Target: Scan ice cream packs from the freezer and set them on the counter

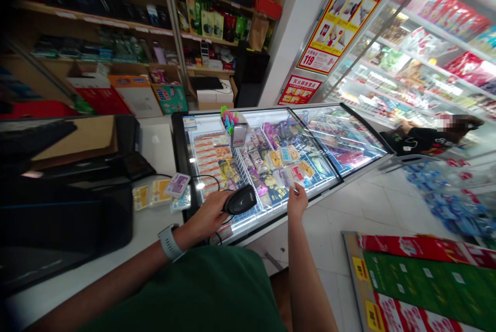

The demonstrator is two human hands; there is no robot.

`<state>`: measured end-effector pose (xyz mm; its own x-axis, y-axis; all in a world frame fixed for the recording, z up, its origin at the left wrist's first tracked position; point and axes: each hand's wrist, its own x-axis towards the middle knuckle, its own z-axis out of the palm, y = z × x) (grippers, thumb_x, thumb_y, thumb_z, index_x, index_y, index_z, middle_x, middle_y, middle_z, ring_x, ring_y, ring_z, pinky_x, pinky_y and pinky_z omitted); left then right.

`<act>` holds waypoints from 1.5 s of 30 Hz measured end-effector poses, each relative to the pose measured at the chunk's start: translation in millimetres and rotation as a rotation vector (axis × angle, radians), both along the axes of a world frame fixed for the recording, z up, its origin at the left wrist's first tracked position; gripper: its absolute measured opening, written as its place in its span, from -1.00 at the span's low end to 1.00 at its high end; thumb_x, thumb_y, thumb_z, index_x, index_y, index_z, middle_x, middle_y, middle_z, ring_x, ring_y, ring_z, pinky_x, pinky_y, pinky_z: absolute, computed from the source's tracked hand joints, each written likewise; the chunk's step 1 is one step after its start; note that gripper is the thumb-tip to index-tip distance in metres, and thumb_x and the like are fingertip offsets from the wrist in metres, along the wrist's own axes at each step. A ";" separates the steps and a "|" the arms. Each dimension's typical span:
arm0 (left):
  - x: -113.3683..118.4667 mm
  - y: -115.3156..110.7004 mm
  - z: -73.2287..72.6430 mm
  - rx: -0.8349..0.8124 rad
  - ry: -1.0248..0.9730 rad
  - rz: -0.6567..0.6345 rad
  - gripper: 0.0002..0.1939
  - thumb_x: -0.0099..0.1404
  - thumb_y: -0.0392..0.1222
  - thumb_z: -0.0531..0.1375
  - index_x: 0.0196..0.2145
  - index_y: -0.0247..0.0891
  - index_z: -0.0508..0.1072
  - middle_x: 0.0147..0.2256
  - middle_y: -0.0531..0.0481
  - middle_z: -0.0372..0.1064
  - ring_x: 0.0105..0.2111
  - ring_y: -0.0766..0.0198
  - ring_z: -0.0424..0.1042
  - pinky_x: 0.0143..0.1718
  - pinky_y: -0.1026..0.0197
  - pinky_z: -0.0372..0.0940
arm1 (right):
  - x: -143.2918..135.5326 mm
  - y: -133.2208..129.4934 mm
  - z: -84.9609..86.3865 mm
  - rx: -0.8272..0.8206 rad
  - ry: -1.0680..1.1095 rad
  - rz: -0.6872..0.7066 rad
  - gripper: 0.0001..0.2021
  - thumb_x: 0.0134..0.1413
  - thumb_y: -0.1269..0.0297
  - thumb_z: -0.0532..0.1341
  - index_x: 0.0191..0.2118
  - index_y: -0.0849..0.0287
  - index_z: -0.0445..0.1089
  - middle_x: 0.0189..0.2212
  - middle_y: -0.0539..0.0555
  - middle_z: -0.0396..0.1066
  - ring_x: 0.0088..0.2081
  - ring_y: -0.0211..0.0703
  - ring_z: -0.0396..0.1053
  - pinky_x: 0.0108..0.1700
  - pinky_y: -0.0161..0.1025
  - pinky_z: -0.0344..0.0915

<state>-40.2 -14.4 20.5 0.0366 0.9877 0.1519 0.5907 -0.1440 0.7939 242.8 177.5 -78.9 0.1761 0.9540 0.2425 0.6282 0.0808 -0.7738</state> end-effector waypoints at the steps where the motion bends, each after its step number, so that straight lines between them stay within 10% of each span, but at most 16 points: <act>1: 0.1 -0.1 -0.3 0.002 -0.002 0.001 -0.56 0.20 -0.36 0.09 0.06 -0.24 0.29 -0.05 -0.14 0.36 -0.03 0.08 0.32 0.04 -0.01 0.17 | 2.3 3.5 -0.6 -0.002 -0.073 -0.004 -0.54 0.01 0.04 0.11 -0.07 0.26 0.41 -0.31 0.13 0.49 -0.43 -0.18 0.41 -0.30 -0.21 0.35; 22: 0.2 -4.3 -4.8 0.005 -0.022 0.013 -0.50 0.15 -0.39 0.11 0.07 -0.22 0.28 -0.03 -0.12 0.37 -0.03 0.08 0.32 0.05 -0.03 0.16 | -15.0 25.8 -20.2 -0.103 -0.769 0.094 -0.68 0.17 0.33 0.08 0.04 0.07 0.35 -0.06 0.10 0.34 -0.16 -0.13 0.32 -0.34 -0.29 0.11; 45: 1.1 -2.7 0.6 -0.010 -0.019 -0.002 -0.54 0.19 -0.36 0.09 0.07 -0.23 0.28 -0.04 -0.14 0.36 -0.01 0.07 0.31 0.06 -0.04 0.16 | -30.4 1.2 -16.5 -0.051 -0.743 0.157 -0.71 0.23 0.33 -0.01 -0.04 0.14 0.38 -0.09 0.10 0.36 -0.20 -0.18 0.31 -0.35 -0.29 0.06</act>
